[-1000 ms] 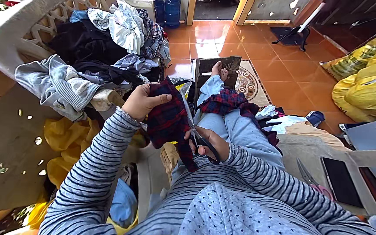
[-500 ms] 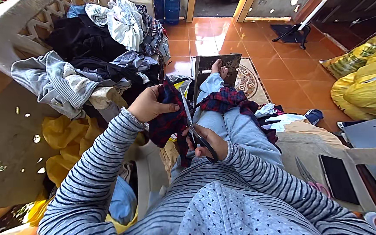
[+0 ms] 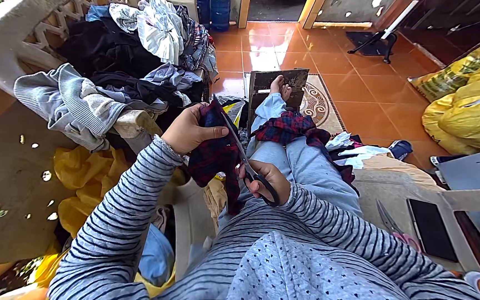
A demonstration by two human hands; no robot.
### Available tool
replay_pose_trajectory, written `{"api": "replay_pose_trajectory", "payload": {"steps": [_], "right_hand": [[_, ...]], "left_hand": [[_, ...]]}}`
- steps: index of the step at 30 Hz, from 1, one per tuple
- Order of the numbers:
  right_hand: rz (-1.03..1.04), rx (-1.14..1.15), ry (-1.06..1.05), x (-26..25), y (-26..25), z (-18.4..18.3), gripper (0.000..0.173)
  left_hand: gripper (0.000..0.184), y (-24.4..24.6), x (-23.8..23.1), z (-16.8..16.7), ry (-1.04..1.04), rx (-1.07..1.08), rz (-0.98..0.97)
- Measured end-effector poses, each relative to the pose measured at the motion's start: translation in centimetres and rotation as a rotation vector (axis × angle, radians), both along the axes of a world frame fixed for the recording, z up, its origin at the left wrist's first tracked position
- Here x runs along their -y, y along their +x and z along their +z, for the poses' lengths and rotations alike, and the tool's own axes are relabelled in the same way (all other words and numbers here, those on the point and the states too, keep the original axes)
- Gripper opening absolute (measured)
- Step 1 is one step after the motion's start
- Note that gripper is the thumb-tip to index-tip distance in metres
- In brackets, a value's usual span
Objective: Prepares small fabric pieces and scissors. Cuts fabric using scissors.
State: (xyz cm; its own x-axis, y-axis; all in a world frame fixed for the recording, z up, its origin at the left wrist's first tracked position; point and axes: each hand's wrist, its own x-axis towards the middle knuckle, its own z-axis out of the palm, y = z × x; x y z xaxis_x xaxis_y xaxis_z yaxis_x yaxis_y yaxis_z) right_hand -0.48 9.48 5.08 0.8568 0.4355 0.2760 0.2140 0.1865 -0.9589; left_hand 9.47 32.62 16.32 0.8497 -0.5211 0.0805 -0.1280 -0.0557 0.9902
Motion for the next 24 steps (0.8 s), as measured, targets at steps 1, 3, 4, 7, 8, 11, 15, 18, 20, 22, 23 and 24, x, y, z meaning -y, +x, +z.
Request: {"api": "replay_pose_trajectory", "payload": {"steps": [1,3,4,7,8,11,15,18,20,22,23,24], "right_hand": [[0.013,0.001,0.007,0.01,0.06,0.04,0.054],[0.052,0.0,0.024,0.06,0.31,0.08,0.057],[0.067,0.001,0.028,0.06,0.43,0.13,0.06],[0.074,0.004,0.036,-0.09,0.77,0.33,0.062],[0.071,0.004,0.04,-0.15,0.84,0.39,0.06],[0.033,-0.007,0.042,-0.39,0.7,0.47,0.056],[0.003,-0.022,0.044,-0.35,0.48,0.42,0.055],[0.035,-0.004,0.061,-0.31,0.63,0.59,0.053],[0.039,0.008,0.062,-0.39,0.77,0.73,0.052],[0.038,0.01,0.066,-0.47,0.89,0.69,0.052],[0.039,0.005,0.068,-0.5,0.94,0.66,0.053],[0.042,0.001,0.064,-0.52,0.97,0.66,0.053]], "left_hand": [[0.04,0.01,-0.03,0.03,0.005,0.003,-0.008],[0.041,0.06,-0.07,0.09,0.008,0.004,-0.026],[0.042,0.03,-0.05,0.1,0.014,0.0,-0.034],[0.044,-0.09,0.1,0.02,0.058,-0.018,-0.071],[0.045,-0.09,0.13,0.0,0.071,-0.024,-0.088],[0.045,-0.12,0.08,0.05,0.054,-0.057,-0.119],[0.035,-0.1,0.12,-0.12,-0.04,-0.1,-0.068],[0.032,-0.13,0.19,-0.14,-0.038,-0.123,-0.099],[0.039,-0.24,0.39,-0.22,-0.033,-0.123,-0.115],[0.055,-0.19,0.45,-0.17,-0.02,-0.117,-0.151],[0.063,-0.11,0.44,-0.12,-0.01,-0.12,-0.173],[0.066,-0.07,0.44,-0.1,-0.007,-0.128,-0.195]]}}
